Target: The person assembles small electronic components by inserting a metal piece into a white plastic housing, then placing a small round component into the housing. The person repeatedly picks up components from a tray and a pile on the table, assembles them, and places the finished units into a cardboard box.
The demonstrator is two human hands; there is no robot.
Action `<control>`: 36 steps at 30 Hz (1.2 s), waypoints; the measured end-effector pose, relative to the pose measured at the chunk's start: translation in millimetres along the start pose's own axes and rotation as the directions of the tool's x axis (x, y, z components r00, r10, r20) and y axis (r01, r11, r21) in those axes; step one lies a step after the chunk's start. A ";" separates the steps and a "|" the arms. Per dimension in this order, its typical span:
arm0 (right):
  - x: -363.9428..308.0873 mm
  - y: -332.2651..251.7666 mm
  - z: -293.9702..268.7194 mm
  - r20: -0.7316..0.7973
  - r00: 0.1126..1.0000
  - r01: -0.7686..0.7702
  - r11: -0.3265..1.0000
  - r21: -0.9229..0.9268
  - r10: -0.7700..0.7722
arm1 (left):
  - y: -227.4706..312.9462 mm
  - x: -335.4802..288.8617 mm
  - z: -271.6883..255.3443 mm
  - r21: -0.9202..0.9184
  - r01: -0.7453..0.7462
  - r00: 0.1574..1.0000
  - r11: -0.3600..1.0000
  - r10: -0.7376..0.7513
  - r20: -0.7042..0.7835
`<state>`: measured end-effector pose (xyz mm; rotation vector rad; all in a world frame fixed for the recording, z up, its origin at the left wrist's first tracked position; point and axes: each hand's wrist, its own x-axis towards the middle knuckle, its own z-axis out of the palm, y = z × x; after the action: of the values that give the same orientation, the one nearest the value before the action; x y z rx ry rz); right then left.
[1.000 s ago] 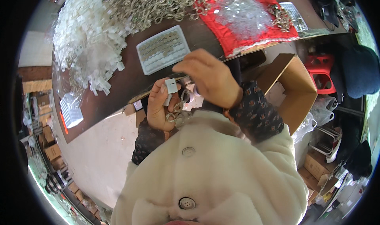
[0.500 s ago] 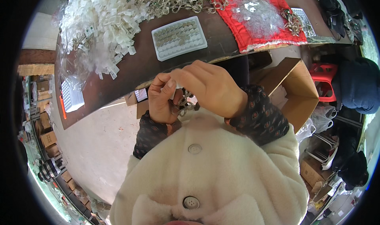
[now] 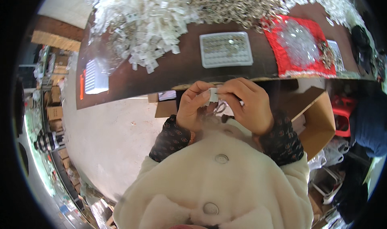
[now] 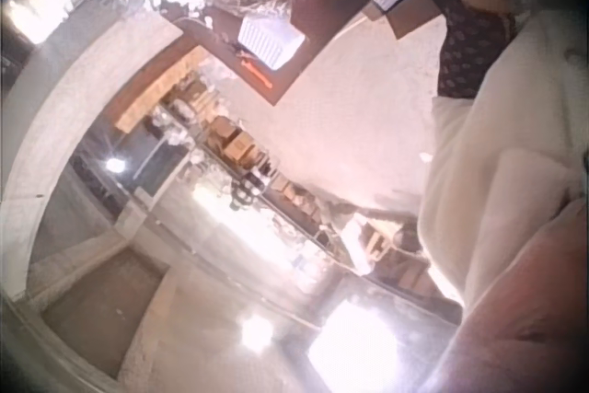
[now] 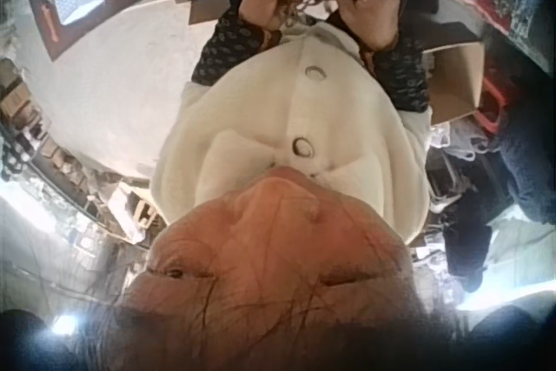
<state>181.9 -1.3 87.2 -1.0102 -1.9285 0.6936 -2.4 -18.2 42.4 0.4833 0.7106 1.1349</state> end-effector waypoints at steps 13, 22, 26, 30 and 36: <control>-6.0 0.3 27.7 -0.012 0.998 -0.053 0.991 0.120 0.055 | 205.6 67.7 -59.5 0.952 -0.170 0.302 -0.256 0.906 0.297; -9.8 10.2 30.2 0.074 0.997 -0.007 1.000 0.010 0.006 | 99.3 61.7 -114.5 0.790 0.024 0.434 -0.613 0.718 0.544; -9.5 7.2 38.0 0.066 0.992 -0.119 0.976 0.183 0.109 | 102.6 60.4 -105.3 0.941 0.041 0.510 -0.335 0.817 0.269; -5.6 1.2 36.8 -0.032 0.996 -0.083 0.996 0.040 0.085 | 91.0 40.0 -62.6 0.913 -0.274 0.581 0.301 0.809 -0.092; 11.8 7.2 32.2 -0.148 0.988 0.055 0.995 0.083 -0.042 | 31.8 4.8 -5.0 0.210 -0.234 0.971 0.949 0.241 -0.006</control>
<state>153.1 9.5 70.5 -0.9309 -1.7751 0.6519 -25.3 -2.3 59.2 0.7458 0.8189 1.3020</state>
